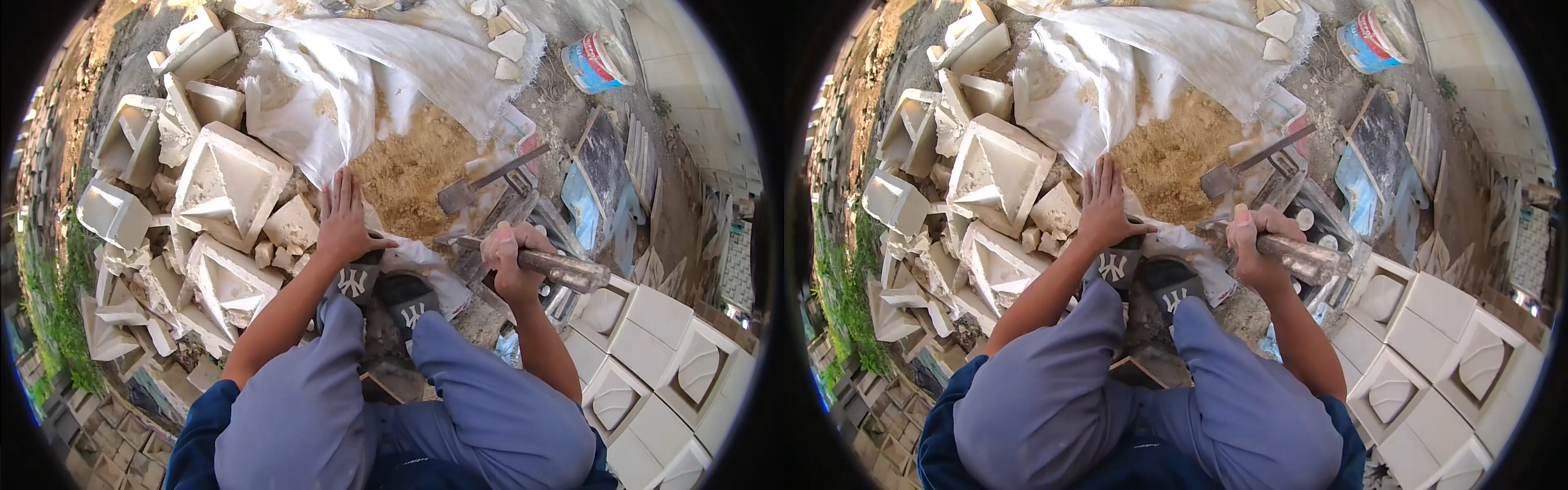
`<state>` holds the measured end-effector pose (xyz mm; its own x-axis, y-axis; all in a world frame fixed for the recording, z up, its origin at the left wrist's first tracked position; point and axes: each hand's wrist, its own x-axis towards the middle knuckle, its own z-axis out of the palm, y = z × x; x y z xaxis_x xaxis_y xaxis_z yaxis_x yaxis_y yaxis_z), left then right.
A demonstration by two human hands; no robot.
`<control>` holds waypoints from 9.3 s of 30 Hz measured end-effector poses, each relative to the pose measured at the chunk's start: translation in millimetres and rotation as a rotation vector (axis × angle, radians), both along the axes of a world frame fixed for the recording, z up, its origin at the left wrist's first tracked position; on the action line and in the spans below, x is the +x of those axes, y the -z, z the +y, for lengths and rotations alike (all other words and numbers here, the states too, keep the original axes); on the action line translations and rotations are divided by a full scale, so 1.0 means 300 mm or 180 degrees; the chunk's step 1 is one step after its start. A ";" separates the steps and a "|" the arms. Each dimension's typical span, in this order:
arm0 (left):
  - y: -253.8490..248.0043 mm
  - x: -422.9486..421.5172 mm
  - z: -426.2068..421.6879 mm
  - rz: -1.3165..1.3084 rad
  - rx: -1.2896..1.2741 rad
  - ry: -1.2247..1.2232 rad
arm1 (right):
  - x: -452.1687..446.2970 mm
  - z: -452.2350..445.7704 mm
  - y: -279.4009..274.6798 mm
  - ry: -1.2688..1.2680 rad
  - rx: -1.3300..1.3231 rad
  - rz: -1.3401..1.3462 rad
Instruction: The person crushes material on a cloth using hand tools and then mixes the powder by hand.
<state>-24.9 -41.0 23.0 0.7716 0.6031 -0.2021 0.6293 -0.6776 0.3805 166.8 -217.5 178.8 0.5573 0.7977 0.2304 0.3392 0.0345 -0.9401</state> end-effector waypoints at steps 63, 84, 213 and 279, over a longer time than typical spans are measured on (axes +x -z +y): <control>0.000 -0.002 -0.001 -0.0116 0.0035 0.0028 | 0.029 -0.075 -0.128 -0.0730 0.0566 0.0826; 0.004 0.003 -0.008 -0.0069 0.0150 0.0033 | 0.053 -0.100 0.027 -0.0261 0.0355 0.0856; -1.307 0.040 0.010 0.0468 0.1246 0.1356 | 0.121 0.159 -0.419 -0.1129 -0.1746 -0.1182; 0.014 -0.030 -0.115 0.0469 -0.0445 0.0105 | -0.027 0.429 -0.436 -0.0646 0.0845 0.1444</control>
<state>-33.8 -75.6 18.7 0.7463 0.5362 -0.3944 0.6636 -0.6457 0.3779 158.6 -88.7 309.5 0.4888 0.8465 0.2108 -0.1352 0.3122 -0.9403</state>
